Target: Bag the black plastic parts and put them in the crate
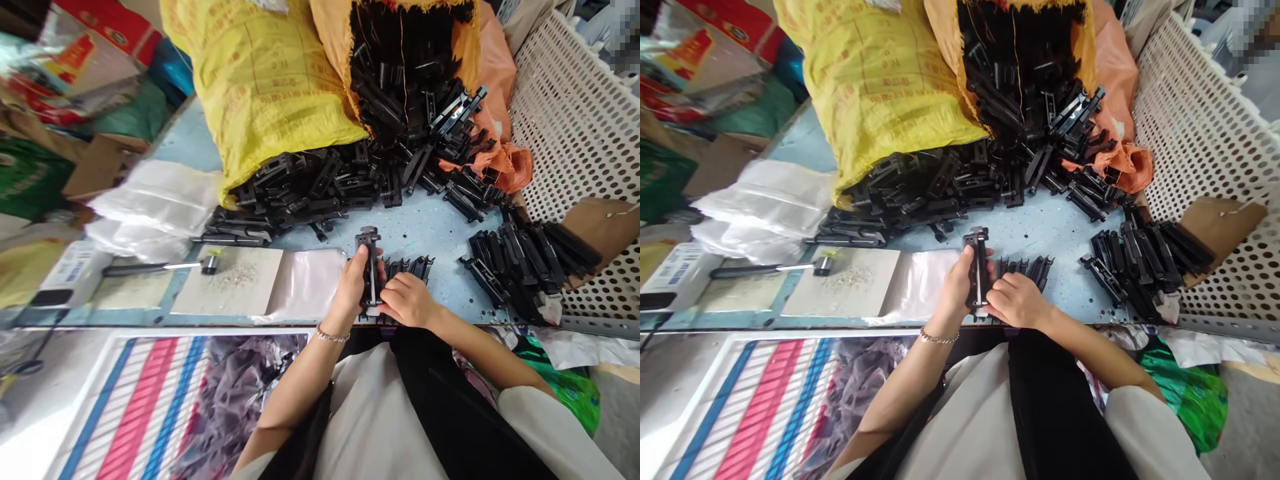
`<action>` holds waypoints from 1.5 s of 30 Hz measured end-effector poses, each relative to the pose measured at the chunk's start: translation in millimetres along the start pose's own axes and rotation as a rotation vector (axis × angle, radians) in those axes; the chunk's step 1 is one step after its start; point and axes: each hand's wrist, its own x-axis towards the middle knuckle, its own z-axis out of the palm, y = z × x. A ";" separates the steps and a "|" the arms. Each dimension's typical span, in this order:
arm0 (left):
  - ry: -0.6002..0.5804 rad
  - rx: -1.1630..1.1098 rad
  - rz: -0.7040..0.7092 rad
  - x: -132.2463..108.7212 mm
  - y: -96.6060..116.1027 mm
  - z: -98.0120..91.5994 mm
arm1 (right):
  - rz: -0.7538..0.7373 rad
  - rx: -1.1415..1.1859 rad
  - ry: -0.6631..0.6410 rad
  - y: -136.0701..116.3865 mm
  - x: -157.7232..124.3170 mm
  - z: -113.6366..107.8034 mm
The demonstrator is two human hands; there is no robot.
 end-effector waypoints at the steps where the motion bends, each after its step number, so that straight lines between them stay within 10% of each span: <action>1: -0.011 0.025 0.000 -0.2 0.3 -1.3 | 0.011 -0.007 -0.003 -4.4 -4.9 6.6; 6: 0.173 0.365 0.212 -3.9 8.7 -41.0 | 0.443 0.077 -0.057 -2.9 -36.0 8.4; 11: 0.305 0.755 0.072 -1.2 -3.6 -97.4 | 0.878 -0.087 -0.024 26.2 -81.5 -1.6; 16: 0.236 0.749 0.182 9.3 -38.4 -86.9 | 0.809 -0.057 -0.036 64.3 -90.3 8.1; 20: 0.190 0.530 -0.021 2.3 -24.3 -80.3 | 0.702 -0.096 -0.079 64.4 -61.1 -13.4; 27: -0.431 0.454 -0.387 -45.3 7.0 -79.4 | 0.099 0.203 -0.331 -2.8 -11.7 -21.2; 33: 0.288 1.063 0.293 -32.0 -23.7 -122.7 | 0.542 0.324 -0.164 8.2 -20.6 -4.5; 39: 0.405 1.102 0.297 -10.7 -25.6 -161.4 | 1.125 0.932 0.072 -0.5 -23.3 26.0; 45: 0.392 0.630 0.201 -8.2 -14.6 -173.0 | 1.224 1.533 0.116 -29.4 -6.7 36.6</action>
